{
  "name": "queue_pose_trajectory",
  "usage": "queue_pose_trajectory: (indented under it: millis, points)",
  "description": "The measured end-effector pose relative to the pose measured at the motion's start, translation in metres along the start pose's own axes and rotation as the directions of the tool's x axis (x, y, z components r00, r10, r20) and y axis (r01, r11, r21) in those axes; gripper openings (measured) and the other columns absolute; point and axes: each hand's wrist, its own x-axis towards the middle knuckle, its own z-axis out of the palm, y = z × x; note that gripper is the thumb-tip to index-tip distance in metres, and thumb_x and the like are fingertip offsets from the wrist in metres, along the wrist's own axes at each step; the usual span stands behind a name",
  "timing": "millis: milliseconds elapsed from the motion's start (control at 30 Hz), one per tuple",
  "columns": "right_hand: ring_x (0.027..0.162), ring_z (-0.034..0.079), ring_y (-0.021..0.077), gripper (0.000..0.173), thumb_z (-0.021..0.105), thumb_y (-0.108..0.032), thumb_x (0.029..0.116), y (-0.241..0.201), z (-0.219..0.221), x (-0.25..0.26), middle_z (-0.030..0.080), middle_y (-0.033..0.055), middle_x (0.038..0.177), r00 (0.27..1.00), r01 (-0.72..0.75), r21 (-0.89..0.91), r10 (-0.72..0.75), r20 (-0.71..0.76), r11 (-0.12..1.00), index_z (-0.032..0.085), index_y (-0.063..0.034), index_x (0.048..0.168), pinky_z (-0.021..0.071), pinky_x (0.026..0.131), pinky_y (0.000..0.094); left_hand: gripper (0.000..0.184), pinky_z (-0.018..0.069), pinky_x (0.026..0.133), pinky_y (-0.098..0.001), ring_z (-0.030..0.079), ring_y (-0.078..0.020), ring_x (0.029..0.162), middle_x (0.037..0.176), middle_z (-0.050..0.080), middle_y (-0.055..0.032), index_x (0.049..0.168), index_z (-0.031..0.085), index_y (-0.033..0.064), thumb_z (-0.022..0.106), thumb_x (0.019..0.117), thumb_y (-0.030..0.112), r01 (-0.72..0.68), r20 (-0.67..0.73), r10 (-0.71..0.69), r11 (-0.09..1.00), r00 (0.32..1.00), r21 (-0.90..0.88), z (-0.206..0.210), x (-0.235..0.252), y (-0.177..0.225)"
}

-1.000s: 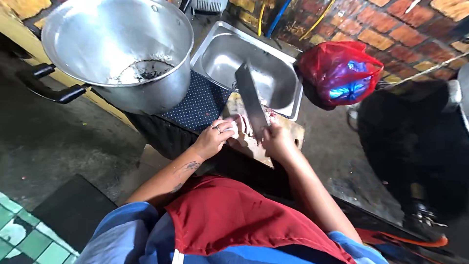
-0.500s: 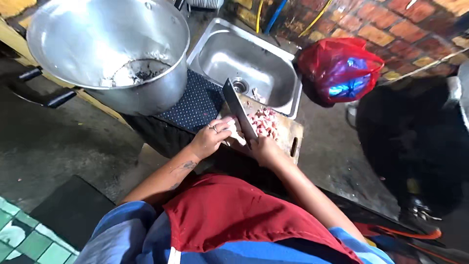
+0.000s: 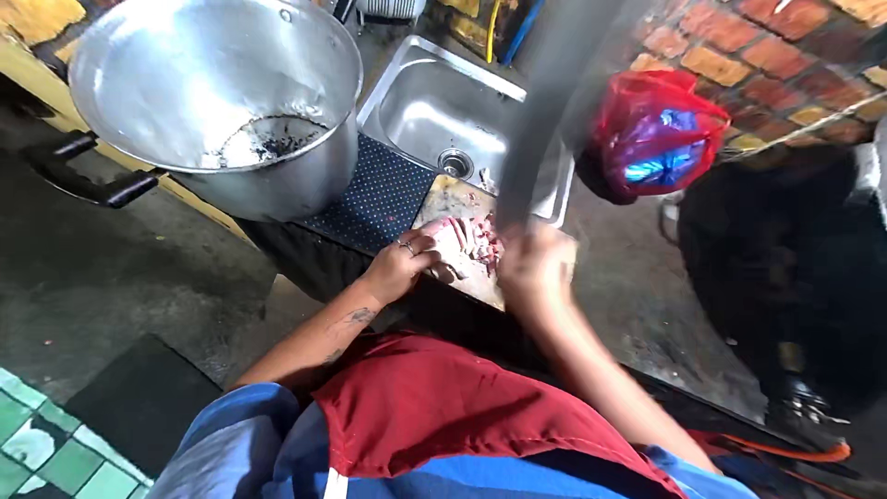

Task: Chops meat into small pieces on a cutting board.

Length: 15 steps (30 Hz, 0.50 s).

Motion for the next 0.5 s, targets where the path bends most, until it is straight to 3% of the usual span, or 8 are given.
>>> queue_pose_trajectory:
  millis: [33, 67, 100, 133, 267, 333, 433, 500]
  points:
    - [0.074, 0.069, 0.0316, 0.032, 0.045, -0.023, 0.1086, 0.011, 0.019, -0.004, 0.066, 0.0185, 0.084, 0.939, -0.163, -0.141, 0.198, 0.283, 0.976, 0.062, 0.0036, 0.113, 0.0567, 0.071, 0.0516, 0.02, 0.052, 0.105, -0.0472, 0.064, -0.0346, 0.121, 0.118, 0.072, -0.0172, 0.103, 0.078, 0.0042, 0.063, 0.0921, -0.003, 0.001, 0.0, -0.001, 1.0, 1.0, -0.014, 0.0, 0.0, 0.002]
    - [0.089, 0.07, 0.0354, 0.038, 0.041, -0.028, 0.1104, 0.017, 0.029, 0.001, 0.069, 0.0221, 0.097, 0.812, -0.252, -0.255, 0.347, 0.47, 0.934, 0.062, 0.0022, 0.122, 0.0556, 0.083, 0.0554, 0.02, 0.052, 0.106, -0.0467, 0.064, -0.0344, 0.122, 0.118, 0.072, -0.0171, 0.101, 0.078, 0.0038, 0.063, 0.0917, -0.004, -0.006, 0.004, 0.006, 1.0, 1.0, -0.015, 0.0, 0.002, 0.002]
    - [0.093, 0.07, 0.0355, 0.041, 0.039, -0.03, 0.1114, 0.017, 0.03, 0.011, 0.068, 0.0229, 0.104, 0.714, -0.279, -0.324, 0.421, 0.56, 0.904, 0.061, 0.0015, 0.126, 0.0549, 0.085, 0.0555, 0.019, 0.0525, 0.105, -0.0463, 0.065, -0.0346, 0.122, 0.118, 0.072, -0.0174, 0.1, 0.078, 0.0035, 0.062, 0.0913, -0.004, -0.019, -0.003, 0.019, 1.0, 1.0, 0.001, -0.001, 0.006, -0.001]
    - [0.087, 0.07, 0.0331, 0.042, 0.039, -0.032, 0.1118, 0.019, 0.03, 0.015, 0.068, 0.0219, 0.102, 0.672, -0.291, -0.341, 0.445, 0.591, 0.894, 0.061, 0.0018, 0.126, 0.0563, 0.081, 0.0532, 0.02, 0.0524, 0.105, -0.0456, 0.065, -0.0345, 0.122, 0.118, 0.072, -0.0176, 0.101, 0.078, 0.0032, 0.062, 0.0916, -0.004, -0.023, -0.007, 0.023, 1.0, 1.0, 0.009, -0.001, 0.006, -0.004]
    - [0.068, 0.065, 0.025, 0.039, 0.043, -0.031, 0.1118, 0.024, 0.019, 0.018, 0.064, 0.0159, 0.086, 0.699, -0.329, -0.27, 0.425, 0.575, 0.905, 0.063, 0.0012, 0.117, 0.0564, 0.069, 0.0453, 0.019, 0.0515, 0.106, -0.0439, 0.064, -0.0327, 0.121, 0.117, 0.072, -0.0162, 0.101, 0.078, 0.0033, 0.061, 0.0929, -0.004, -0.027, -0.005, 0.027, 1.0, 1.0, 0.014, -0.001, 0.004, -0.003]
    - [0.067, 0.066, 0.0267, 0.037, 0.045, -0.03, 0.1112, 0.016, -0.001, 0.021, 0.065, 0.0156, 0.081, 0.795, -0.291, -0.199, 0.352, 0.493, 0.936, 0.065, 0.0012, 0.116, 0.0577, 0.069, 0.0484, 0.019, 0.0523, 0.105, -0.0429, 0.065, -0.0325, 0.119, 0.115, 0.072, -0.0164, 0.099, 0.078, 0.0038, 0.062, 0.0918, -0.004, -0.037, -0.016, 0.038, 0.999, 0.999, 0.024, -0.001, -0.001, -0.004]
    - [0.054, 0.063, 0.0204, 0.034, 0.048, -0.029, 0.1091, 0.0, -0.048, 0.017, 0.062, 0.0088, 0.067, 0.996, -0.048, -0.023, 0.05, 0.078, 0.999, 0.065, 0.0003, 0.111, 0.057, 0.054, 0.0446, 0.019, 0.053, 0.104, -0.0474, 0.064, -0.0349, 0.12, 0.116, 0.071, -0.0176, 0.099, 0.076, 0.0038, 0.062, 0.0915, -0.005, -0.035, 0.017, 0.034, 0.999, 0.999, 0.01, 0.002, -0.003, -0.007]
    - [0.052, 0.061, 0.0094, 0.029, 0.045, -0.026, 0.1105, -0.015, -0.07, 0.018, 0.06, 0.0, 0.068, 0.958, 0.169, 0.108, -0.138, -0.25, 0.98, 0.06, -0.0017, 0.111, 0.056, 0.049, 0.0326, 0.02, 0.0521, 0.105, -0.0465, 0.062, -0.0333, 0.124, 0.12, 0.07, -0.0152, 0.104, 0.076, 0.0061, 0.062, 0.0929, -0.003, -0.001, 0.055, -0.001, 1.0, 0.998, 0.023, 0.001, -0.002, -0.006]
